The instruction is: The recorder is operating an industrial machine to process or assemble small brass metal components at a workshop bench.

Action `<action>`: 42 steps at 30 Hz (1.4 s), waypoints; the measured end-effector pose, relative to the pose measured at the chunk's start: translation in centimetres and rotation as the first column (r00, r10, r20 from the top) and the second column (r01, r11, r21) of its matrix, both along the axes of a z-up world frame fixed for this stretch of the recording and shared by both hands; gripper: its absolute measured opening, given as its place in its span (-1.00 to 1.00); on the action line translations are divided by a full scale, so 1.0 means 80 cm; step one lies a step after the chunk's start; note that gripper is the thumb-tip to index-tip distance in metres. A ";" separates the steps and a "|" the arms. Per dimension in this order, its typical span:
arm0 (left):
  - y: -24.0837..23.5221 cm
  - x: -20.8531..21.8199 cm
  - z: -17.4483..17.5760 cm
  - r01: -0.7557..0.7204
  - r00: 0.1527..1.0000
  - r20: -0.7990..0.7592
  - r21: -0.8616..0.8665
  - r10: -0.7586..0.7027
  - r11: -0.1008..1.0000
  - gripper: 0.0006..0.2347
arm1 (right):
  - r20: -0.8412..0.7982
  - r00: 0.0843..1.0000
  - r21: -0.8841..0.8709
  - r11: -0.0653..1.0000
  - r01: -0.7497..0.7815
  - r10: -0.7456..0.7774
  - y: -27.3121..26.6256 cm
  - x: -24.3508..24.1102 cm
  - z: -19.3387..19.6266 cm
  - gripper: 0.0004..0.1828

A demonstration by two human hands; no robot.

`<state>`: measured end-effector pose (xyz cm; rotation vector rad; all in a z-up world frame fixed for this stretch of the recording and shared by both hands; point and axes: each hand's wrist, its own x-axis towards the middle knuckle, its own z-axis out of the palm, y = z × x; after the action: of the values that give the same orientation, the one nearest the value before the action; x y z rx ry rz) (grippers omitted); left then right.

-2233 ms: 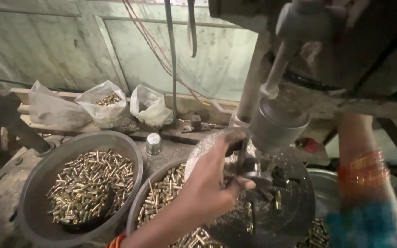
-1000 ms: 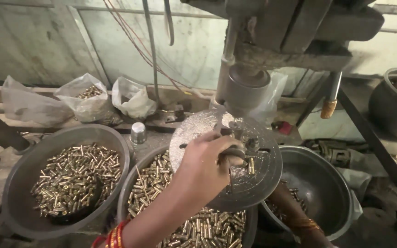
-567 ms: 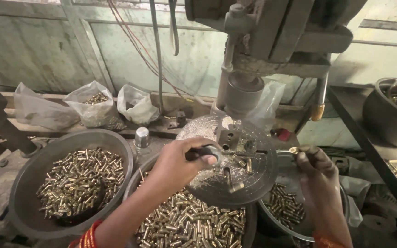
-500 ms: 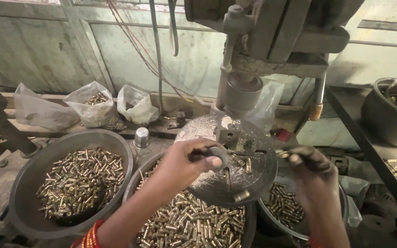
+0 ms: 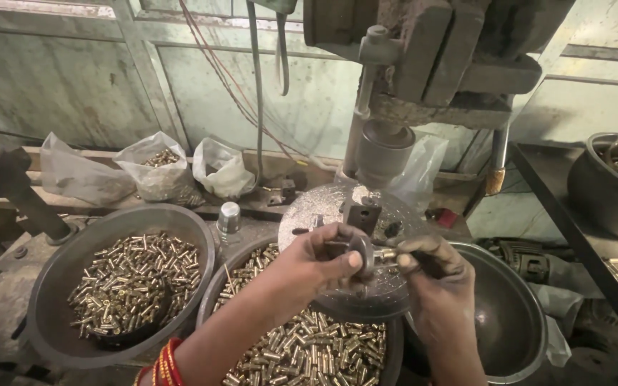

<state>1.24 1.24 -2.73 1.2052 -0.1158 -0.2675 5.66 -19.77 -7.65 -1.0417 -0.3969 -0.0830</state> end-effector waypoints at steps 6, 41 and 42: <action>-0.003 0.005 0.001 0.006 0.997 0.070 0.149 -0.016 0.989 -0.86 | -0.082 0.997 -0.139 0.990 -0.016 0.004 0.008 0.002 0.002 -0.85; 0.012 0.056 0.001 -0.621 0.729 0.680 0.612 0.076 0.489 -0.38 | 0.501 0.736 -0.515 0.527 0.676 -0.455 0.017 0.005 0.010 -0.72; 0.014 0.059 0.000 -0.604 0.717 0.696 0.603 0.026 0.521 -0.31 | 0.670 0.595 -0.396 0.463 0.793 -0.445 0.013 0.009 0.012 -0.69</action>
<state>5.93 2.36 -2.76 2.1986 -0.3515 0.5378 6.36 -18.76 -6.66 -1.8898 -0.4666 -1.0021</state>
